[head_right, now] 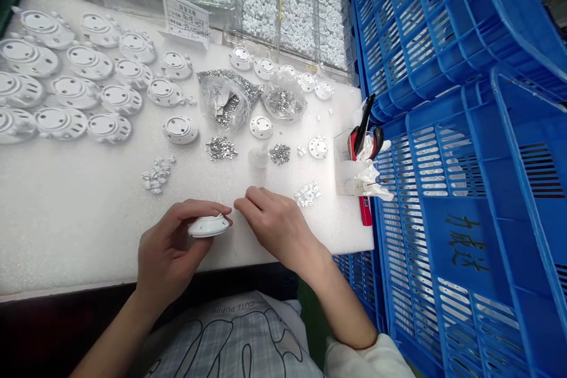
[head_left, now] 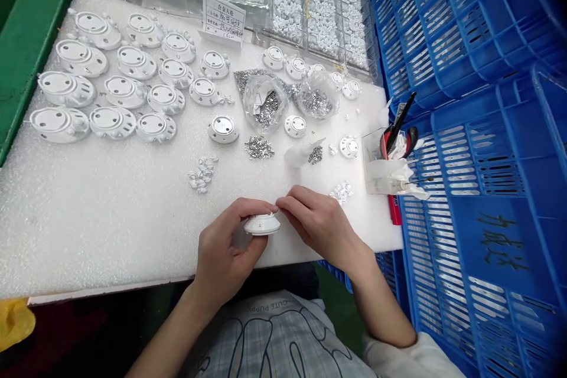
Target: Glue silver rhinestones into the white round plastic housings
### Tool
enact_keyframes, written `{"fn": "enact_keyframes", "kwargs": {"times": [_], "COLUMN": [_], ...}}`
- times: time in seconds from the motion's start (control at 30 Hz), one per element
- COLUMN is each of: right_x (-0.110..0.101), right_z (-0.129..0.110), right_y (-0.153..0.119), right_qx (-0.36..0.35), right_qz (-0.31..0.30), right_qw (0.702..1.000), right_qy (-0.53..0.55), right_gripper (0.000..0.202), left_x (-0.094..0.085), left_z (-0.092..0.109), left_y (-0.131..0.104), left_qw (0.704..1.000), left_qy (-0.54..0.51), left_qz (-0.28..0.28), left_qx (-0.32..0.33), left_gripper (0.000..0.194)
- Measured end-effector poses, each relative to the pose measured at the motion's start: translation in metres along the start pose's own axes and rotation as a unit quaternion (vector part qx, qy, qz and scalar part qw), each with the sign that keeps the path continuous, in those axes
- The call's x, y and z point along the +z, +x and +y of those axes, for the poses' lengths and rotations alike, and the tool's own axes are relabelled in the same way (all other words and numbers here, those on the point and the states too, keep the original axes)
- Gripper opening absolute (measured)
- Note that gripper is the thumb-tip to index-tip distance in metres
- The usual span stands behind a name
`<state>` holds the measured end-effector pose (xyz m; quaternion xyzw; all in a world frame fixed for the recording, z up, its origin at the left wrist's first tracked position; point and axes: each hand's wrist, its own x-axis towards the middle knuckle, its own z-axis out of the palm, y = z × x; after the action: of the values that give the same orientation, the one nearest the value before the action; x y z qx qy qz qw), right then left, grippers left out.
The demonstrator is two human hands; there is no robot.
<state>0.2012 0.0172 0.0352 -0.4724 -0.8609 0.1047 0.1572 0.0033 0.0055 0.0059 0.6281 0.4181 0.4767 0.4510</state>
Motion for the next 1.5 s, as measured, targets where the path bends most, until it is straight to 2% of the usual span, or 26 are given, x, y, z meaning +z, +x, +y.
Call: {"fn": "enact_keyframes", "kwargs": {"times": [0.1,0.2,0.4,0.6,0.7,0.77,0.9,0.97,1.17,1.3,1.5], "right_x": [0.004,0.007,0.016,0.029,0.026,0.019,0.001,-0.003,0.000,0.004,0.008], "right_z": [-0.005,-0.014,-0.030,-0.038,-0.034,-0.029,-0.020,-0.017,-0.017,-0.023,-0.024], "right_y": [-0.009,-0.015,-0.010,-0.007,-0.007,-0.007,-0.004,-0.003,-0.006,-0.008,-0.005], "right_qx": [0.105,0.192,0.249,0.256,0.238,0.211,0.142,0.137,0.220,0.244,0.244], "right_qz": [0.041,0.070,0.085,0.096,0.096,0.071,-0.030,-0.048,0.018,0.041,0.061], "right_qw": [0.989,0.969,0.957,0.959,0.964,0.971,0.987,0.988,0.953,0.947,0.951], "right_qy": [0.099,0.139,0.121,0.070,0.066,0.082,0.071,0.062,0.208,0.203,0.177], "right_gripper": [0.015,0.011,0.009,0.012,0.011,0.012,0.015,0.018,0.013,0.012,0.012], "left_x": [0.001,0.002,0.004,0.004,0.003,0.003,0.004,0.004,0.004,0.004,0.005], "left_z": [0.000,0.000,-0.002,-0.002,0.000,0.001,0.000,0.000,0.000,0.000,0.000], "left_y": [0.000,0.001,0.001,0.000,0.002,0.002,0.002,0.001,0.001,0.002,0.003], "left_qw": [1.000,0.999,0.997,0.997,0.996,0.996,0.995,0.995,0.993,0.993,0.993], "left_qy": [-0.009,-0.019,-0.010,0.028,0.040,0.039,0.039,0.035,-0.012,-0.008,-0.010], "left_qz": [0.007,0.032,0.076,0.068,0.063,0.068,0.079,0.085,0.115,0.116,0.121], "left_qx": [-0.001,-0.006,0.000,0.033,0.042,0.043,0.044,0.038,0.007,0.005,0.006], "left_gripper": [0.025,0.024,0.024,0.026,0.027,0.027,0.028,0.028,0.028,0.025,0.025]}}
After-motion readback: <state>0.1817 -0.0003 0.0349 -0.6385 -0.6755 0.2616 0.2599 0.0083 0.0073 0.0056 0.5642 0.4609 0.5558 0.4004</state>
